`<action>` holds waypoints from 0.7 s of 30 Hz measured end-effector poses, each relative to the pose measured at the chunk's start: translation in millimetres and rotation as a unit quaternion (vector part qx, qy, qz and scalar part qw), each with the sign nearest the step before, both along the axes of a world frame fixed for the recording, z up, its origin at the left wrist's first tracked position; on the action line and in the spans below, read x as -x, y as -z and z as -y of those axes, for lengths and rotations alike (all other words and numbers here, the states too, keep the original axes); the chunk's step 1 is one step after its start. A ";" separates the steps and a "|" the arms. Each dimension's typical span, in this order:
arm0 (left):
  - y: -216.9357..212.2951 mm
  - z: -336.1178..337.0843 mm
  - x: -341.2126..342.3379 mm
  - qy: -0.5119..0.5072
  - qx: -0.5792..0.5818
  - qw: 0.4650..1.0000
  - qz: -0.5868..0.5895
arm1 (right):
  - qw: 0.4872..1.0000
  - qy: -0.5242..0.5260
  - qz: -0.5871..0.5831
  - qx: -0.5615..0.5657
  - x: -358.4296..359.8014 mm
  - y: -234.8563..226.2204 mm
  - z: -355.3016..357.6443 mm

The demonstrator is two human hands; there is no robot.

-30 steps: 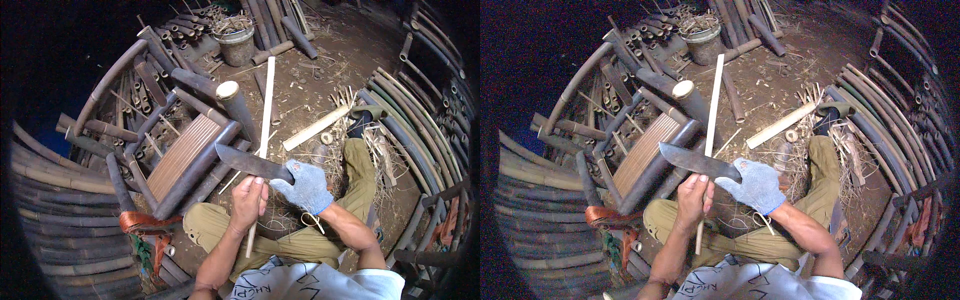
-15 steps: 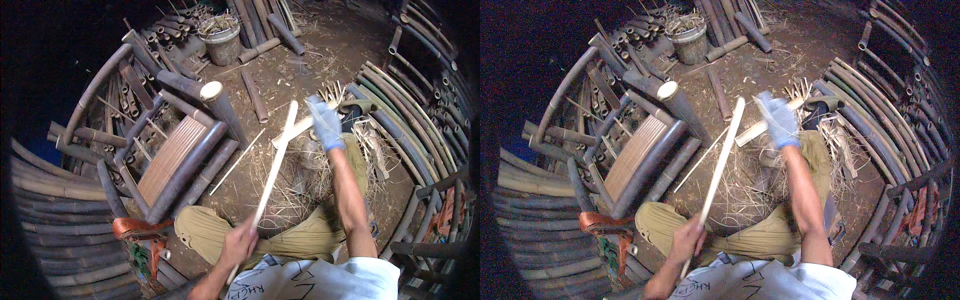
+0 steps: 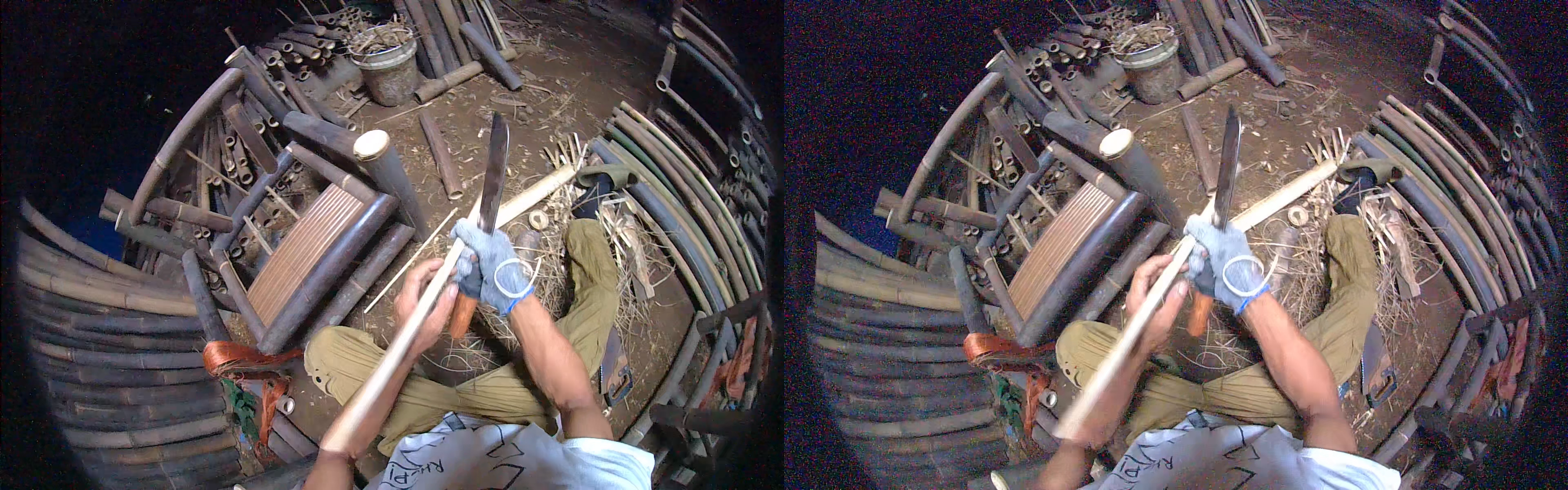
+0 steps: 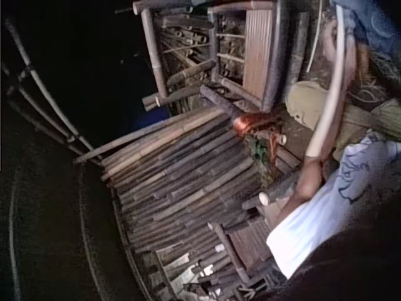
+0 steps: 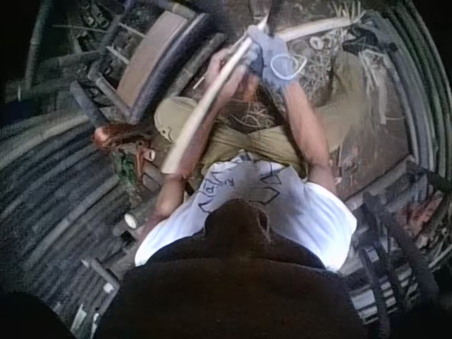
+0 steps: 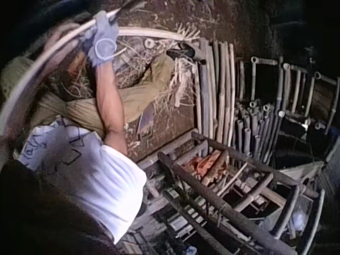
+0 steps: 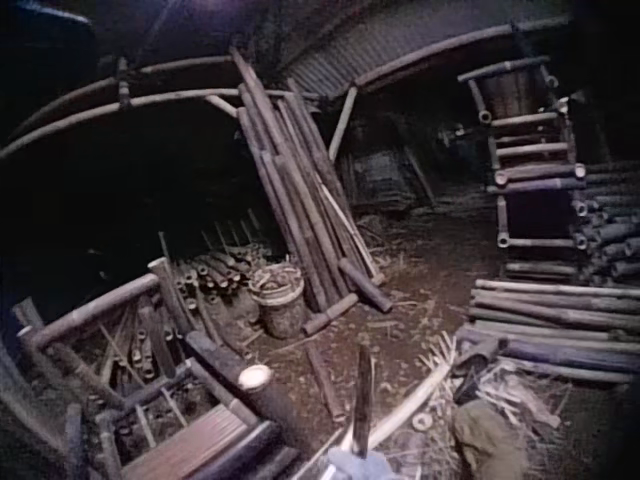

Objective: The person prepares and installs bamboo slats into a chair frame. They use a large blade to whittle and split bamboo pieces into thin strips, then manually weave or thread the strips through the frame and secure them using thin wire and pliers.

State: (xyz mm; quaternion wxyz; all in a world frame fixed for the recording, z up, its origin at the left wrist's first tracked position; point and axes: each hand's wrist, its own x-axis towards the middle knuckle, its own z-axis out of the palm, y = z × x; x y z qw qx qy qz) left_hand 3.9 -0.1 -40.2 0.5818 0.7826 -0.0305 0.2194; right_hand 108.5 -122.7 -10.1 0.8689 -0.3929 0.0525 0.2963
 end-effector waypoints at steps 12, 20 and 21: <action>-43.7 -6.8 56.4 -0.001 0.176 0.926 -0.333 | 0.653 0.009 0.491 0.577 1.6 -15.9 53.9; -30.6 -4.9 56.9 -0.066 -0.037 0.978 -0.195 | 0.582 -0.060 0.564 0.583 32.9 5.9 37.8; -34.3 -4.3 59.9 -0.061 -0.045 0.977 -0.201 | 0.587 -0.053 0.550 0.592 26.3 5.5 38.1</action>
